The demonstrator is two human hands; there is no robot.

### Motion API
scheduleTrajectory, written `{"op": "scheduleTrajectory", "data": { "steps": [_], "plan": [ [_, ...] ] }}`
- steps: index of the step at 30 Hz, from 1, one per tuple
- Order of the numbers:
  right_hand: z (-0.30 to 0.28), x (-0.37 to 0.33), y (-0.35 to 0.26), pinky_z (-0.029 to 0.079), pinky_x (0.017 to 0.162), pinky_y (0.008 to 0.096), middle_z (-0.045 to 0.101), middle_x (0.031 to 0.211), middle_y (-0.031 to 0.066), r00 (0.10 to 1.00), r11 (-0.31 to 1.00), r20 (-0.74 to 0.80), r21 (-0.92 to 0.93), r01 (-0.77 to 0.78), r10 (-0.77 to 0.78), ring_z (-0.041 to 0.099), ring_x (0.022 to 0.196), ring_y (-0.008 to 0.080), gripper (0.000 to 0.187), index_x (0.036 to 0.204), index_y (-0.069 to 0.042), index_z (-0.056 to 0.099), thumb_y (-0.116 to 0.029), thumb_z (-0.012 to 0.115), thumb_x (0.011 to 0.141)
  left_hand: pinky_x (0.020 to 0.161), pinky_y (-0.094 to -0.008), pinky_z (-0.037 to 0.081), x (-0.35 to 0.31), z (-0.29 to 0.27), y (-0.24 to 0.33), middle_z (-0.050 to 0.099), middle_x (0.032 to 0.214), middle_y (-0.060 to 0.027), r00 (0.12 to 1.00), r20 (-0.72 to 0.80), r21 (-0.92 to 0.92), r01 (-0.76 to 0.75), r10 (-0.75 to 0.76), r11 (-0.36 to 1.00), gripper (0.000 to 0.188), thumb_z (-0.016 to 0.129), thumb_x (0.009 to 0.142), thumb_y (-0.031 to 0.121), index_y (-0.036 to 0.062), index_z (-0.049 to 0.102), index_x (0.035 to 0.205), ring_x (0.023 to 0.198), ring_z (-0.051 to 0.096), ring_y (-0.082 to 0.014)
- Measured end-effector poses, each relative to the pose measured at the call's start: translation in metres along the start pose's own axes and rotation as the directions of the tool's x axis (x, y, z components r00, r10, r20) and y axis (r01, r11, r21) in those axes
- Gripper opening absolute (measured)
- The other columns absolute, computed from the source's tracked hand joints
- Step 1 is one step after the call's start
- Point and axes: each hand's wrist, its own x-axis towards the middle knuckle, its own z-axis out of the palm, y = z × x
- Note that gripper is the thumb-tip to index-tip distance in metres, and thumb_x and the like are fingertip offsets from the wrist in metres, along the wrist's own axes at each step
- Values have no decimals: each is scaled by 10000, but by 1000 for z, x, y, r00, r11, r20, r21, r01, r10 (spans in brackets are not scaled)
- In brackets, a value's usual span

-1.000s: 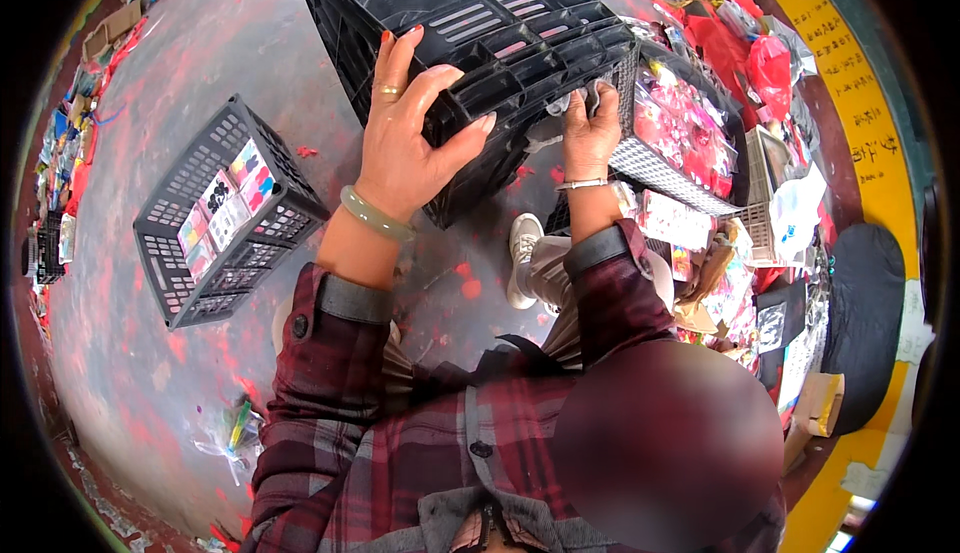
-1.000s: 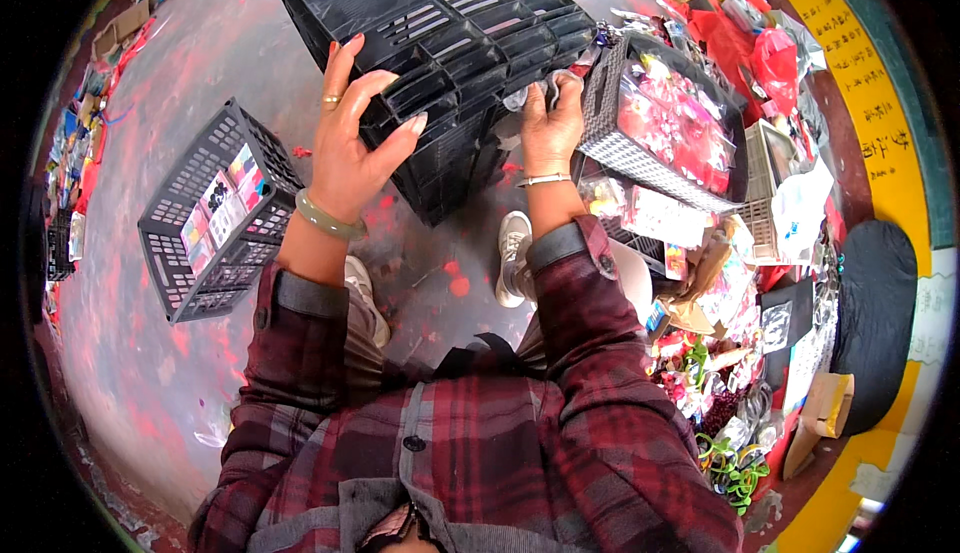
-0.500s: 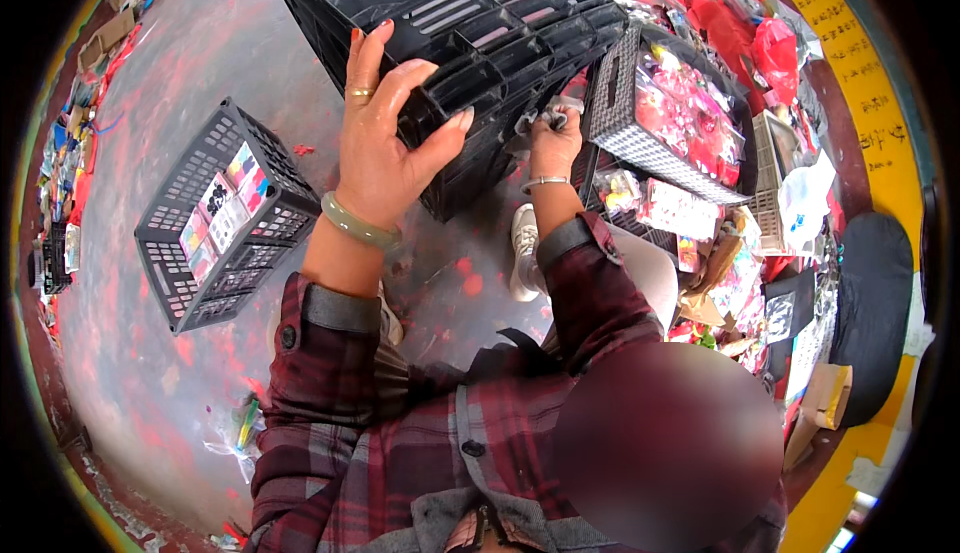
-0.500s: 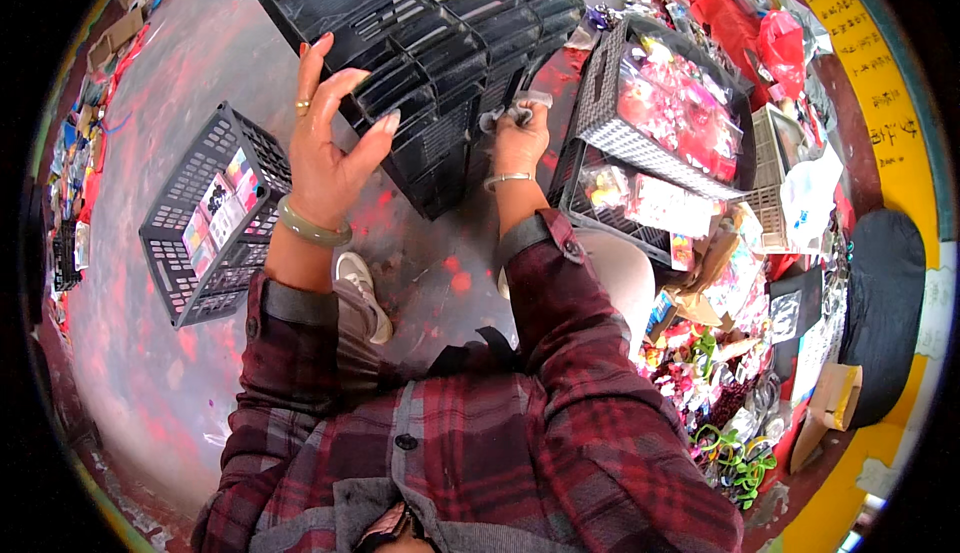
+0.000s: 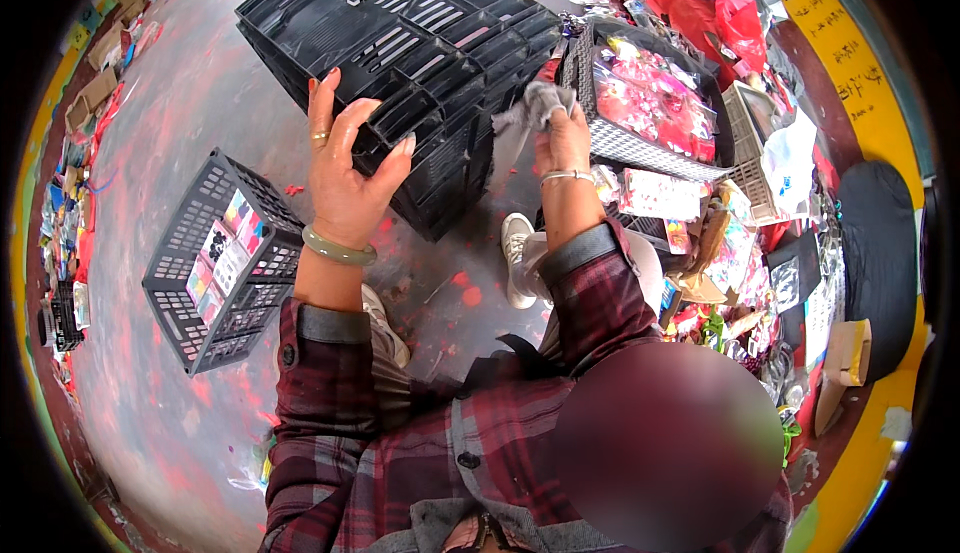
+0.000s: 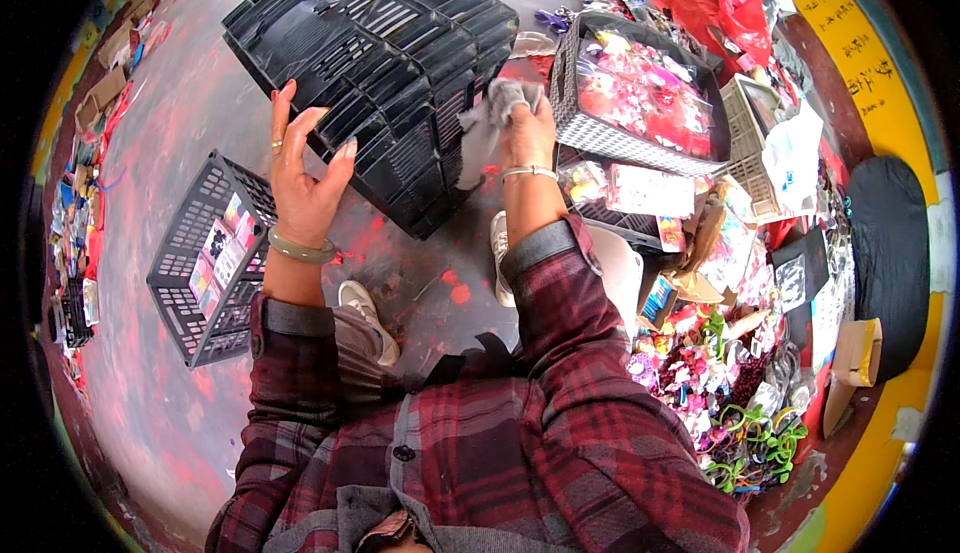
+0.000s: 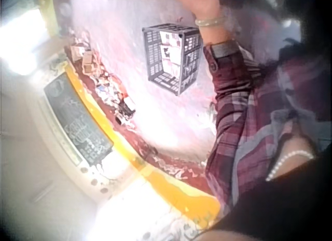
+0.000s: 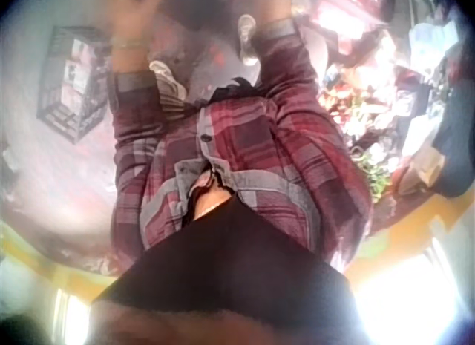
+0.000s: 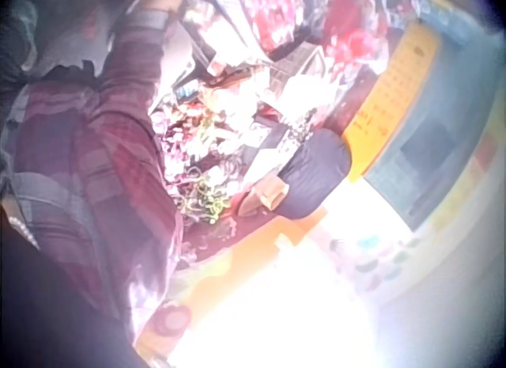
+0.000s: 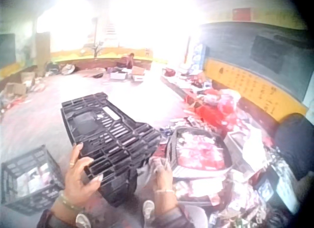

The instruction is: The person sits on the floor and wipes a black plastic crate with a cloth. They hold the crate with one hand and scrub its surface with the other, rotating the crate to clean different sides.

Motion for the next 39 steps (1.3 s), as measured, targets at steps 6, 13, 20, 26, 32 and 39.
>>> {"op": "scheduleTrajectory", "data": {
  "steps": [6, 13, 20, 26, 32, 39],
  "plan": [
    [27, 22, -6, 463, 739, 233, 595, 942, 15, 975, 895, 66, -386, 223, -214, 560, 810, 98, 302, 1087, -40, 539, 68, 579, 808, 1063, -449, 267, 3, -3, -2, 373, 1368, -200, 999, 24, 12, -28, 28, 1000, 424, 752, 636, 119, 41, 584, 1018, 1302, 315, -409],
    [8, 38, 26, 421, 744, 236, 598, 935, -21, 934, 853, 134, -379, 358, -332, 520, 835, 82, 263, 1090, -72, 582, -152, 651, 849, 1084, -458, 226, 2, 0, 1, 368, 1376, -194, 1000, 11, -6, 9, -9, 1000, 414, 735, 636, 105, 38, 586, 1017, 1312, 307, -392],
    [-6, 31, 55, 443, 677, 261, 581, 850, 8, 941, 849, 108, -409, 336, -321, 514, 761, 92, 228, 1017, -57, 532, -189, 615, 850, 1086, -454, 228, 5, 5, 2, 380, 1366, -190, 1000, 10, 4, 27, -27, 1000, 421, 727, 635, 79, 47, 585, 1030, 1311, 324, -363],
    [-16, 13, 61, 468, 713, 416, 614, 868, 212, 971, 533, 84, -824, 195, -225, 591, 811, 363, 285, 1092, -79, 500, -209, 557, 845, 1089, -456, 226, 6, -1, 1, 403, 1347, -196, 1000, -4, 50, 2, -2, 999, 403, 723, 641, 76, 37, 582, 1016, 1301, 342, -358],
    [-14, -7, 58, 472, 650, 287, 645, 824, 86, 950, 782, -145, -608, 135, -276, 601, 706, 169, 95, 871, -38, 574, -112, 601, 817, 1085, -458, 233, 0, -6, 4, 390, 1364, -201, 999, 14, 57, 36, -37, 998, 394, 721, 657, 70, 34, 575, 1022, 1300, 343, -368],
    [41, -47, 9, 461, 746, 304, 559, 919, 115, 729, 418, 370, -633, 651, -576, 562, 835, 238, 341, 1098, -4, 588, -45, 630, 762, 1071, -456, 258, 2, 0, 6, 390, 1358, -202, 1000, 0, -1, 16, -16, 1000, 402, 732, 659, 86, 36, 581, 1028, 1290, 341, -389]
  ]
}}
